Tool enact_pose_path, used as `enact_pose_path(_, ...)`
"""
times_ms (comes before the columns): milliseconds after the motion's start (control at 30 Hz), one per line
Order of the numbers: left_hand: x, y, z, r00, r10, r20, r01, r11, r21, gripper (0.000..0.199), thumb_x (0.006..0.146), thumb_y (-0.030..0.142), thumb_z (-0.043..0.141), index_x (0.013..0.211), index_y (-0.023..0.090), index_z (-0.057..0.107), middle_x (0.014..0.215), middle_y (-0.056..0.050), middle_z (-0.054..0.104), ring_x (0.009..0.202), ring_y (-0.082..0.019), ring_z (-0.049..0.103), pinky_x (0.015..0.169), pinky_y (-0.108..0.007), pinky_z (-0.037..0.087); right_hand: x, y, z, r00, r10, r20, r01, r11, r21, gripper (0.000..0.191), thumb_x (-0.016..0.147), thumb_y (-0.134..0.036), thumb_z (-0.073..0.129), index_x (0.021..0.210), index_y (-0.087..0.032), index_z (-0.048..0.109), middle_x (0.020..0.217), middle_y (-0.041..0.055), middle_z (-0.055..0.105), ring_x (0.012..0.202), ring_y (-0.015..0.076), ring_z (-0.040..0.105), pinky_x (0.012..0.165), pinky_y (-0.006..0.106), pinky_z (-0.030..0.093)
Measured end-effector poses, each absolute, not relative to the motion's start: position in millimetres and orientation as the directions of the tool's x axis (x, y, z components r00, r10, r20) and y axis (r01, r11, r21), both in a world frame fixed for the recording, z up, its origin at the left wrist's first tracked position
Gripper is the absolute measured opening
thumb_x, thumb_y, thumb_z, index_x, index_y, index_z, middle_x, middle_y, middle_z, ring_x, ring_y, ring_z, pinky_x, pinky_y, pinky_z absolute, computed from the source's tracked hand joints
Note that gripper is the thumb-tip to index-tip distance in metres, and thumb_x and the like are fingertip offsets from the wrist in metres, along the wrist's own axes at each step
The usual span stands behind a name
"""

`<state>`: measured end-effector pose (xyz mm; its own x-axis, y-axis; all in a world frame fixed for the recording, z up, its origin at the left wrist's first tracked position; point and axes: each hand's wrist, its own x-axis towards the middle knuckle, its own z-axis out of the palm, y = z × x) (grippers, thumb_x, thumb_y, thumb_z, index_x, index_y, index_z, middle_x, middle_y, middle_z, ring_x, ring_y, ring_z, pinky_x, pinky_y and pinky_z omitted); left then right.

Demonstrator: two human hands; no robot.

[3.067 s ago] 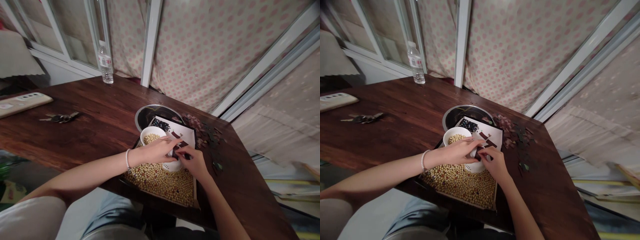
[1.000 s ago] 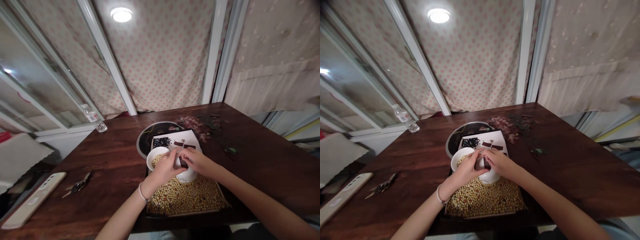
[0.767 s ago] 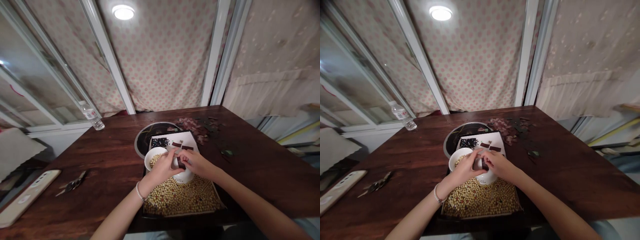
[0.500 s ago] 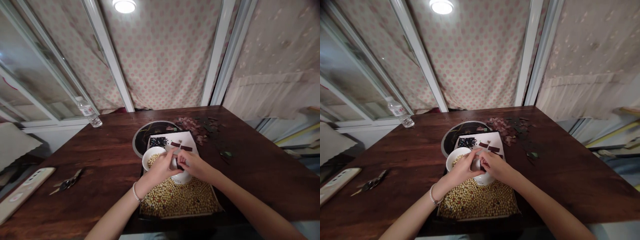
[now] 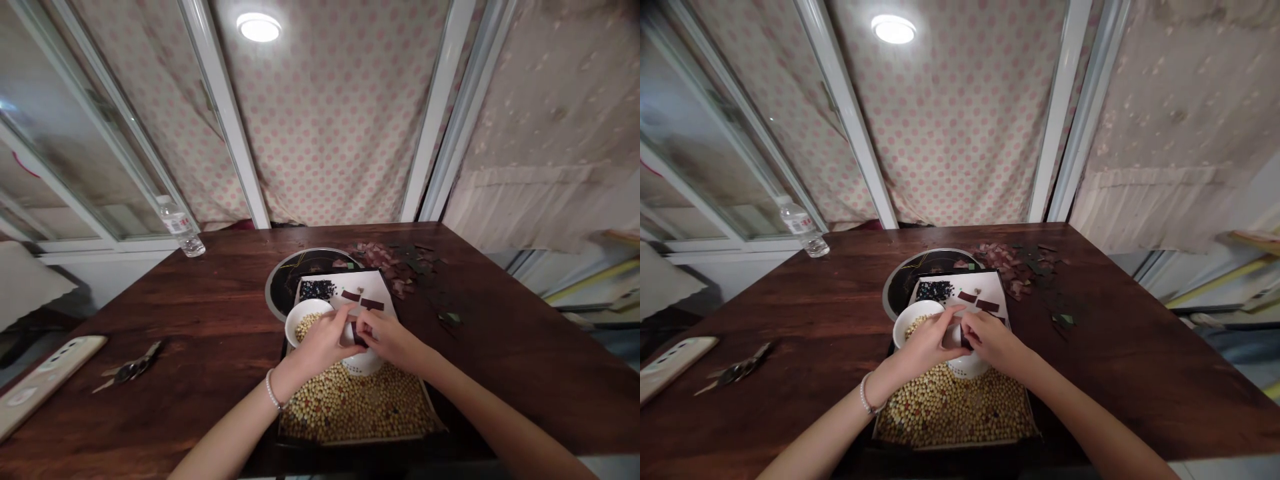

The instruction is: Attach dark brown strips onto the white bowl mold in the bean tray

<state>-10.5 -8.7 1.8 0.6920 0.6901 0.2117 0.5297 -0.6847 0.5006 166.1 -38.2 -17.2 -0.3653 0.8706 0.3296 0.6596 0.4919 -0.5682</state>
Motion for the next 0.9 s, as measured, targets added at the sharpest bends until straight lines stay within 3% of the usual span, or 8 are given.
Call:
enact_pose_path(533, -10.1, -9.7, 1.0, 0.686, 0.698, 0.206, 0.546, -0.681, 0.487, 0.069, 0.067, 0.034, 0.072, 0.124, 0.021, 0.036, 0.107, -0.011, 0.062, 0.098, -0.031, 0.059, 0.079, -0.042, 0.047, 165.6, -34.4, -13.1, -0.360, 0.861, 0.360, 0.635, 0.509, -0.582, 0.020, 0.069, -0.006, 0.050, 0.061, -0.020, 0.038, 0.062, -0.0031, 0.050, 0.061, 0.0107, 0.047, 0.057, 0.022, 0.036)
enact_pose_path(900, -8.2, -8.8, -2.0, 0.665, 0.723, 0.190, 0.581, -0.660, 0.476, 0.069, 0.068, 0.039, 0.069, 0.126, 0.021, 0.037, 0.101, -0.010, 0.065, 0.090, -0.032, 0.062, 0.071, -0.042, 0.048, 175.1, -38.1, -19.2, -0.461, 0.821, 0.337, 0.640, 0.570, -0.515, 0.017, 0.077, -0.006, 0.044, 0.068, -0.020, 0.041, 0.073, 0.0009, 0.051, 0.071, 0.0141, 0.047, 0.063, 0.026, 0.037)
